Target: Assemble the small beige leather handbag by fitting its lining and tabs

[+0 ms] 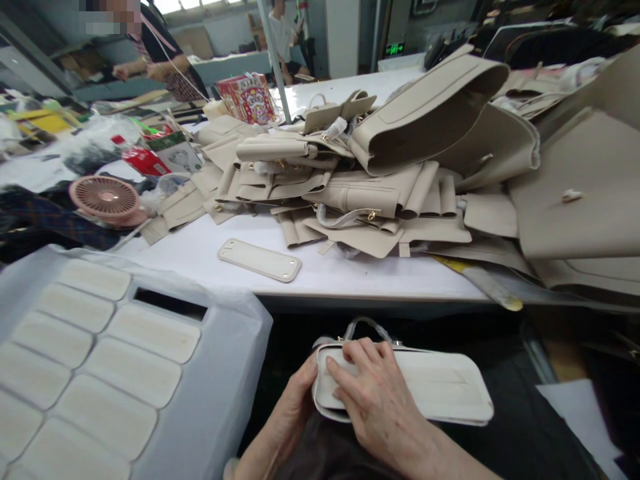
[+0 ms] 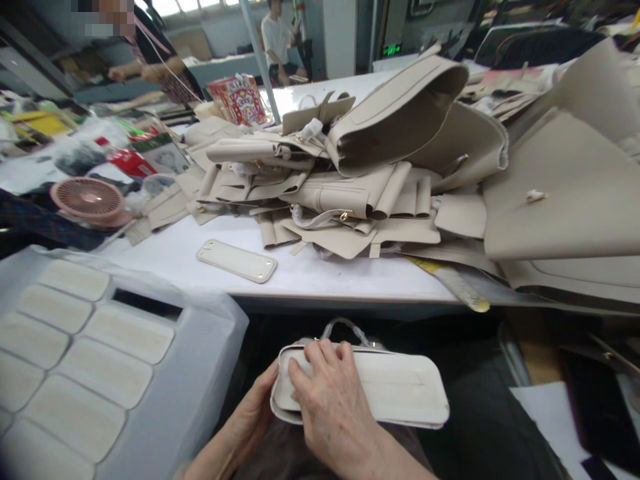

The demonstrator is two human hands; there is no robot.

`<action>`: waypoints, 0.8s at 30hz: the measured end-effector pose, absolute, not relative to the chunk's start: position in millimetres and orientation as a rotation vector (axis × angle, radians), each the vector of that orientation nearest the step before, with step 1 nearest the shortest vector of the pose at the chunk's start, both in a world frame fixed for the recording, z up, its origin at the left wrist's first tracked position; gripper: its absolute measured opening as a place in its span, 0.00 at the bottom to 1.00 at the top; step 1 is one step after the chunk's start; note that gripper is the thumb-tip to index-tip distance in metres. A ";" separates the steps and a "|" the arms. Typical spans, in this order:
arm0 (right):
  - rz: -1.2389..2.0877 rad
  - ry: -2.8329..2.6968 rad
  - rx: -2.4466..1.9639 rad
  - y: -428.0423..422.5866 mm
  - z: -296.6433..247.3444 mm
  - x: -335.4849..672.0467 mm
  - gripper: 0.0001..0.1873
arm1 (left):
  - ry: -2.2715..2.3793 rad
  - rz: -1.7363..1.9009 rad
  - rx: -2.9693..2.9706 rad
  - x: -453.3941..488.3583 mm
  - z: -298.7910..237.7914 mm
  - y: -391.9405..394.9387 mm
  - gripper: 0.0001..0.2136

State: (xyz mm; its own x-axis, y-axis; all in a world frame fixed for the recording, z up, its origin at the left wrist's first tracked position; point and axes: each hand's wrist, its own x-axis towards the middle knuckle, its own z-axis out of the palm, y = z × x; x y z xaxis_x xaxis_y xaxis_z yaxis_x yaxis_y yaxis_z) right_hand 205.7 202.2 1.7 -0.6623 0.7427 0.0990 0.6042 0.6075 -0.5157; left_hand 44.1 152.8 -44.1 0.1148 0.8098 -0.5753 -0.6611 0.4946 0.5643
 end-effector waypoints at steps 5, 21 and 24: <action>0.675 -2.492 -1.091 200.4 -0.8 203.7 0.12 | 1.002 1.110 0.187 48.1 -37.5 154.3 0.20; 0.757 -2.414 -1.069 204.8 -7.6 207.6 0.16 | 1.302 1.128 0.506 43.3 -63.3 151.9 0.23; 0.759 -2.419 -1.069 205.5 -8.6 208.1 0.17 | 1.346 1.118 0.583 42.6 -67.8 154.9 0.23</action>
State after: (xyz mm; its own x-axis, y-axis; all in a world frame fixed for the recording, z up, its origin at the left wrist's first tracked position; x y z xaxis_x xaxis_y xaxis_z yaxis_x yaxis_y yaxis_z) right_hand 208.1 205.5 -8.6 -0.6343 0.7625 0.1278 0.5530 0.5630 -0.6142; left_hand 42.6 154.9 -67.8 -0.1429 0.8767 -0.4594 -0.2906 0.4065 0.8662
